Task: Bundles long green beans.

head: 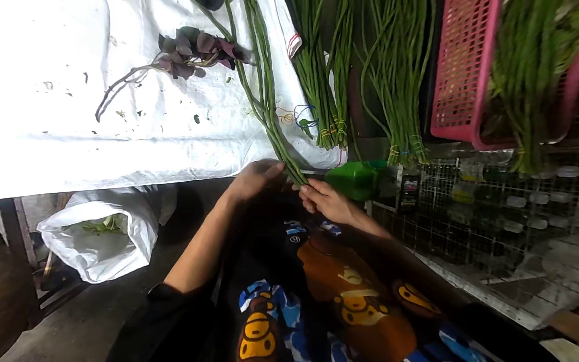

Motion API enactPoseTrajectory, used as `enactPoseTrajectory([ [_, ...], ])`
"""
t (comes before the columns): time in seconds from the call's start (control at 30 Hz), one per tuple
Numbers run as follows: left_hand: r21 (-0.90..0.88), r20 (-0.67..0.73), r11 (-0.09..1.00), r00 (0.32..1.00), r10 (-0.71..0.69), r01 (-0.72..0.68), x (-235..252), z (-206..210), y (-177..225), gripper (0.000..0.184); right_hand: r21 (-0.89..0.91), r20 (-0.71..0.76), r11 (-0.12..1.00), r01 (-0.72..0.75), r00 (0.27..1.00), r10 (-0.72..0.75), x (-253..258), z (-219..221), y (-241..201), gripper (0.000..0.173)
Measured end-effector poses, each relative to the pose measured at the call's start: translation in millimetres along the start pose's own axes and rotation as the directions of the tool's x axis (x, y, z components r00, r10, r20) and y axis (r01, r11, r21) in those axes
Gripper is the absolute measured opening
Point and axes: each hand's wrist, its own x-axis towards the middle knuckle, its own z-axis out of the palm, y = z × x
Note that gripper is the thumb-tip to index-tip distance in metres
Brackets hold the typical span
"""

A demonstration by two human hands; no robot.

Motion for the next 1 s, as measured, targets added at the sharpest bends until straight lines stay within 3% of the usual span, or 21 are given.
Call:
enactPoseTrajectory([
  [0.07, 0.401, -0.121, 0.907, 0.974, 0.193, -0.130, -17, -11, 12, 0.040, 0.195, 0.020, 0.981, 0.002, 1.000, -0.005, -5, -8, -4, 0.033],
  [0.1, 0.522, -0.107, 0.824, 0.942, 0.318, -0.219, -24, -11, 19, 0.046, 0.252, 0.031, 0.968, -0.010, 1.000, 0.002, -9, -10, -9, 0.032],
  [0.17, 0.669, 0.056, 0.622, 0.863, 0.502, -0.406, -26, -2, 35, 0.058, 0.266, 0.066, 0.964, -0.023, 0.998, 0.005, -13, -15, -18, 0.032],
  [0.2, 0.719, 0.176, 0.498, 0.821, 0.543, -0.484, -19, 4, 39, 0.060, 0.233, 0.085, 0.972, -0.017, 0.996, -0.003, -11, -16, -23, 0.031],
  [0.27, 0.787, 0.385, 0.281, 0.794, 0.471, -0.549, 4, 13, 35, 0.050, 0.128, 0.130, 0.992, -0.019, 0.992, 0.002, -7, -21, -33, 0.028],
  [0.33, 0.802, 0.453, 0.188, 0.782, 0.427, -0.567, 27, 16, 29, 0.035, -0.057, 0.147, 0.997, -0.051, 0.987, 0.059, -1, -29, -47, 0.029],
  [0.43, 0.766, 0.392, 0.277, 0.763, 0.515, -0.580, 36, 6, 29, 0.025, -0.223, -0.031, 0.974, -0.027, 0.999, 0.021, 13, -48, -69, 0.039],
  [0.53, 0.632, 0.101, 0.558, 0.772, 0.628, -0.537, 25, -12, 42, 0.024, -0.391, -0.314, 0.915, 0.099, 0.920, -0.234, 41, -70, -85, 0.037],
  [0.63, 0.423, -0.186, 0.715, 0.718, 0.670, -0.557, 11, -30, 59, 0.033, -0.645, -0.332, 0.758, 0.099, 0.857, -0.394, 78, -68, -94, 0.028],
  [0.73, 0.120, -0.307, 0.644, 0.588, 0.748, -0.756, -3, -39, 87, 0.023, -0.784, -0.227, 0.618, 0.054, 0.902, -0.367, 117, -52, -80, 0.025],
  [0.87, -0.252, -0.375, 0.458, 0.522, 0.766, -0.853, -44, -56, 133, 0.020, -0.795, -0.294, 0.606, -0.027, 0.891, -0.346, 136, -37, -66, 0.026],
  [1.0, -0.294, -0.407, 0.283, 0.388, 0.827, -0.913, -96, -76, 164, 0.027, -0.791, -0.292, 0.607, -0.070, 0.916, -0.276, 127, -34, -77, 0.032],
])
